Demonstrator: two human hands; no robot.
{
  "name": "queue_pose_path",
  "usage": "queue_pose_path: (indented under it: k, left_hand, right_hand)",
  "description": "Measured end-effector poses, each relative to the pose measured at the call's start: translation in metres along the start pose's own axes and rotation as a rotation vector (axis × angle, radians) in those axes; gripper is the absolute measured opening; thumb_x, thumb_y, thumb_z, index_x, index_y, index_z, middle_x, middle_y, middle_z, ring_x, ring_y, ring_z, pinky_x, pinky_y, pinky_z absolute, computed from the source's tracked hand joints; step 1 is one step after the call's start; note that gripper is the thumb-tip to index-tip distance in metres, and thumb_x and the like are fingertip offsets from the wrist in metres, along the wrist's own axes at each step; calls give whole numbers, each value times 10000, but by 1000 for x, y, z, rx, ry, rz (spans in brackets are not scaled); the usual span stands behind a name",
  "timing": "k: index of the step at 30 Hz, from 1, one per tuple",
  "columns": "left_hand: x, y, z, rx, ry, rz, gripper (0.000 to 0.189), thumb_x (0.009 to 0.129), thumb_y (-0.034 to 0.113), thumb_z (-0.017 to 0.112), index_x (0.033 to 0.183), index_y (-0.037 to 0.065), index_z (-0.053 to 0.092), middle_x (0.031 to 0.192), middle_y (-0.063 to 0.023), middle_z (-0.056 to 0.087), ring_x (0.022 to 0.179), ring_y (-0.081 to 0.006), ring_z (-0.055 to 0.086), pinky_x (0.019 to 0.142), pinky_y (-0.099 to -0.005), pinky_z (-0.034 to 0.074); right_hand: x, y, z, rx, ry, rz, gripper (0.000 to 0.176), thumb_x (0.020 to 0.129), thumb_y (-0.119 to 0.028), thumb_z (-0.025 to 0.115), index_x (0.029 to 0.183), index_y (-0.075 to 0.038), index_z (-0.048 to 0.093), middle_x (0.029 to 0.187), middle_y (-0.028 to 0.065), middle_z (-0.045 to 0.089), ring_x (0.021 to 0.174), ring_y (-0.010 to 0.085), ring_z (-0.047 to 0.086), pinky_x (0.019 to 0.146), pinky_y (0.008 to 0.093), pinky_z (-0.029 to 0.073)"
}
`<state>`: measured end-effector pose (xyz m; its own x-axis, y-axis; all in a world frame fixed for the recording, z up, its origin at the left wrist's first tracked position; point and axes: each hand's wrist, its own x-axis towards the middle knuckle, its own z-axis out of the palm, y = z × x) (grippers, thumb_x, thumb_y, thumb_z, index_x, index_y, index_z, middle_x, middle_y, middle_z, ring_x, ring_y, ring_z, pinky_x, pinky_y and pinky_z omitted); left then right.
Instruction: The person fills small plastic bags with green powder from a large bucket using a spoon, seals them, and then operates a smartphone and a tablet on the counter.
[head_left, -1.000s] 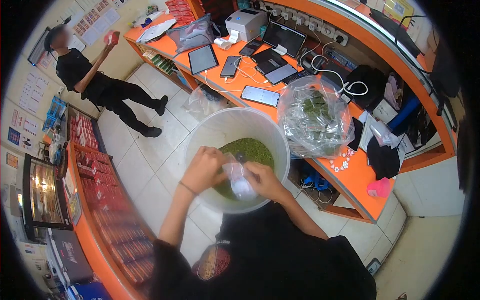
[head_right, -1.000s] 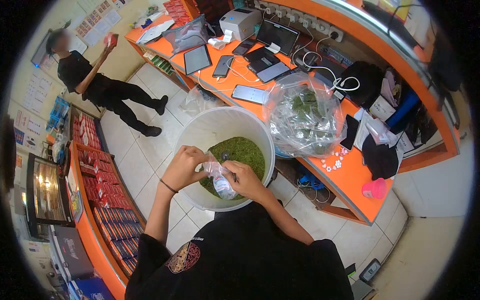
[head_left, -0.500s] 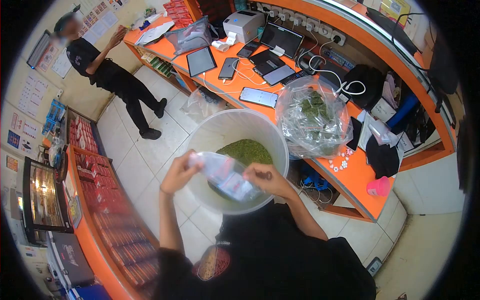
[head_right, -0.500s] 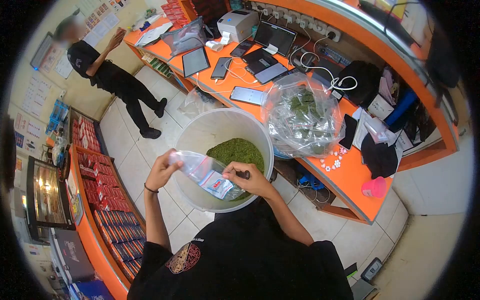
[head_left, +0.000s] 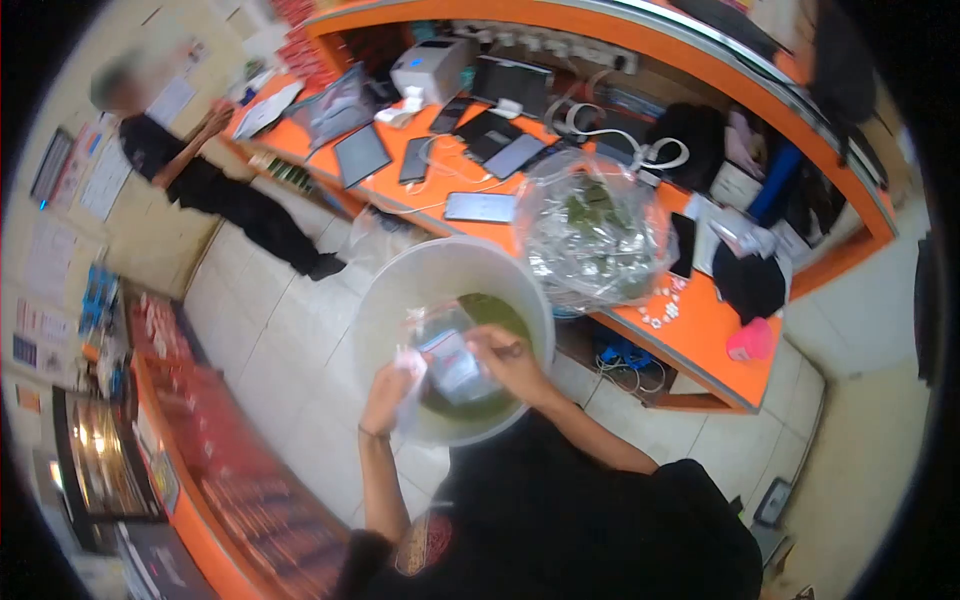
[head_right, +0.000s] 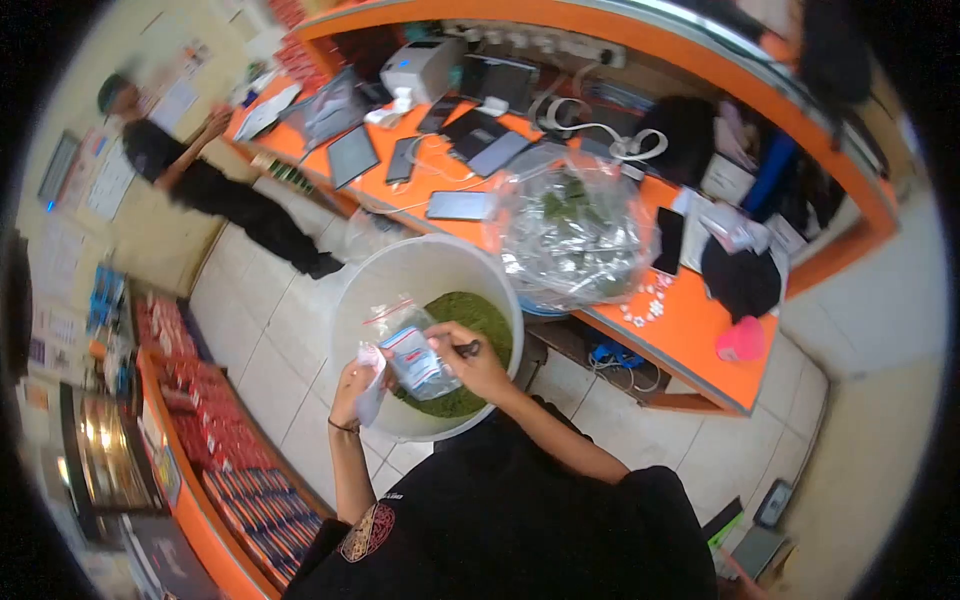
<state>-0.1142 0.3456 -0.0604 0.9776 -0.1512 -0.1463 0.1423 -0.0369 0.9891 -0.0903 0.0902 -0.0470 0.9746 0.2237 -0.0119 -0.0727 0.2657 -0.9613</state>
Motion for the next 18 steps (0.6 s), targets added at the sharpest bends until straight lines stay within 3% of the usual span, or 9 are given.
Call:
queue_pose_path:
  k: [2, 5, 9, 10, 12, 13, 15, 16, 18]
  left_hand:
    - [27, 8, 9, 70, -58, 30, 382, 950, 333, 575, 1152, 10, 605, 894, -48, 616, 686, -107, 541, 648, -267, 443]
    - [73, 61, 47, 62, -18, 70, 310, 968, 262, 547, 1131, 8, 620, 929, -62, 633, 739, -117, 579, 691, -270, 472]
    - [130, 130, 157, -3, -551, 181, 263, 966, 207, 547, 1115, 6, 629, 1000, -61, 651, 900, -130, 617, 795, -291, 508]
    - [154, 127, 186, 236, -717, 204, 270, 966, 204, 547, 1126, 1, 626, 1014, -44, 648, 914, -112, 605, 785, -277, 506]
    - [213, 69, 271, 289, -910, 196, 313, 978, 225, 531, 1155, -16, 623, 1010, -42, 649, 897, -101, 589, 769, -255, 498]
    - [209, 77, 315, 219, -1013, 160, 327, 981, 232, 520, 1152, -25, 626, 1022, -49, 655, 888, -106, 588, 757, -257, 491]
    - [226, 57, 384, 426, -996, 152, 337, 965, 258, 511, 1068, -38, 636, 968, -64, 669, 854, -135, 591, 733, -297, 481]
    - [236, 34, 406, 433, -1010, 166, 337, 965, 258, 511, 1068, -38, 636, 968, -64, 669, 854, -135, 591, 733, -297, 481]
    - [245, 8, 435, 513, -685, 334, 326, 962, 267, 494, 1030, -19, 634, 874, -41, 644, 793, -134, 571, 698, -300, 468]
  right_hand:
    - [2, 19, -4, -93, -30, -120, 277, 972, -270, 601, 1101, -24, 608, 720, -21, 576, 628, 48, 502, 566, 228, 399]
    - [-4, 21, -14, -154, -38, 124, 445, 921, -401, 648, 1165, -39, 563, 750, 38, 607, 647, 104, 571, 610, 277, 479]
    - [-7, 39, -18, -526, -75, -24, 466, 907, -330, 660, 1239, -19, 558, 1020, 151, 647, 825, 200, 654, 716, 333, 524]
    - [-6, 49, -18, -539, -163, -113, 426, 882, -256, 662, 1218, -13, 567, 1038, 181, 641, 890, 266, 645, 759, 386, 511]
    - [-5, 62, -7, -605, -284, -230, 412, 862, -159, 635, 1234, -4, 551, 1159, 231, 594, 1063, 355, 587, 888, 450, 463]
    - [-3, 64, -4, -655, -315, -255, 434, 867, -136, 606, 1271, 0, 526, 1264, 252, 554, 1171, 379, 539, 973, 460, 428]
    - [-18, 7, 0, -588, -424, 21, 462, 908, -170, 567, 1331, -4, 482, 1372, 237, 484, 1282, 383, 442, 1076, 448, 346]
    - [-1, 91, 9, -525, -357, -290, 469, 938, -222, 533, 1353, -12, 471, 1451, 217, 416, 1349, 370, 367, 1122, 429, 284]
    - [-24, 76, -11, -300, -444, -214, 479, 942, -252, 538, 1347, -4, 477, 1408, 229, 461, 1322, 381, 400, 1100, 430, 312]
